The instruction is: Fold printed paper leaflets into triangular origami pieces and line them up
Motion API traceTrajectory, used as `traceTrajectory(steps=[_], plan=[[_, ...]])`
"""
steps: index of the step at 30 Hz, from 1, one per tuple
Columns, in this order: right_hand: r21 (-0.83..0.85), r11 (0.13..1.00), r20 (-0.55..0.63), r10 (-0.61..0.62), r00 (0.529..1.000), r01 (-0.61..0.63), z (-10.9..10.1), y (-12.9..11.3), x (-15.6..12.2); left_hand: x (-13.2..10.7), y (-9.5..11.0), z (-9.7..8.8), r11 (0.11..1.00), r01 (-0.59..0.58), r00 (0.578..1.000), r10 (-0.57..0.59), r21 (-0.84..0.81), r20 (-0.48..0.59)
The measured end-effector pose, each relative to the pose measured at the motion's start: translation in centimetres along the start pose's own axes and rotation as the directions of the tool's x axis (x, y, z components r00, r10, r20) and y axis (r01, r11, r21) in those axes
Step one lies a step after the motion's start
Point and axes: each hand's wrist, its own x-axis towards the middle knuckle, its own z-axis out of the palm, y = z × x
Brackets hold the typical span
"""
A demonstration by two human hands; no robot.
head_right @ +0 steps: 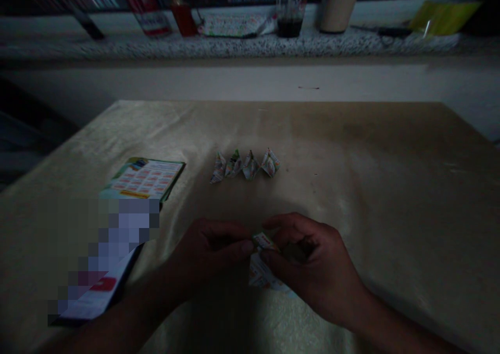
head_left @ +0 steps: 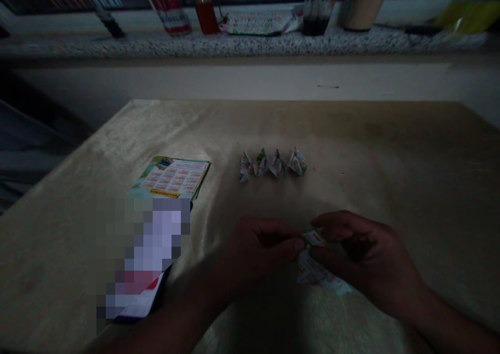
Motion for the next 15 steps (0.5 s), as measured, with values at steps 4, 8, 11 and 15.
traceTrajectory(steps=[4, 8, 11, 15], plan=[[-0.027, 1.000, 0.025, 0.002, 1.000, -0.002, 0.1, 0.2, -0.1, -0.1, 0.3, 0.4, 0.995, -0.024, 0.997, 0.031, 0.092, -0.075], [-0.029, 1.000, 0.053, 0.008, 0.999, -0.007, 0.2, 0.1, -0.1, -0.2, 0.6, 0.5, 0.987, -0.053, 0.994, 0.067, 0.152, -0.087], [-0.013, 1.000, 0.085, -0.010, 0.996, 0.011, 0.1, 0.0, -0.1, -0.4, 0.9, 0.4, 0.980, -0.079, 0.995, 0.089, 0.181, -0.045], [-0.014, 0.999, 0.070, -0.028, 0.997, 0.029, 0.1, 0.1, -0.1, -1.0, 1.2, 0.6, 0.928, -0.175, 0.981, 0.192, 0.329, -0.021]])
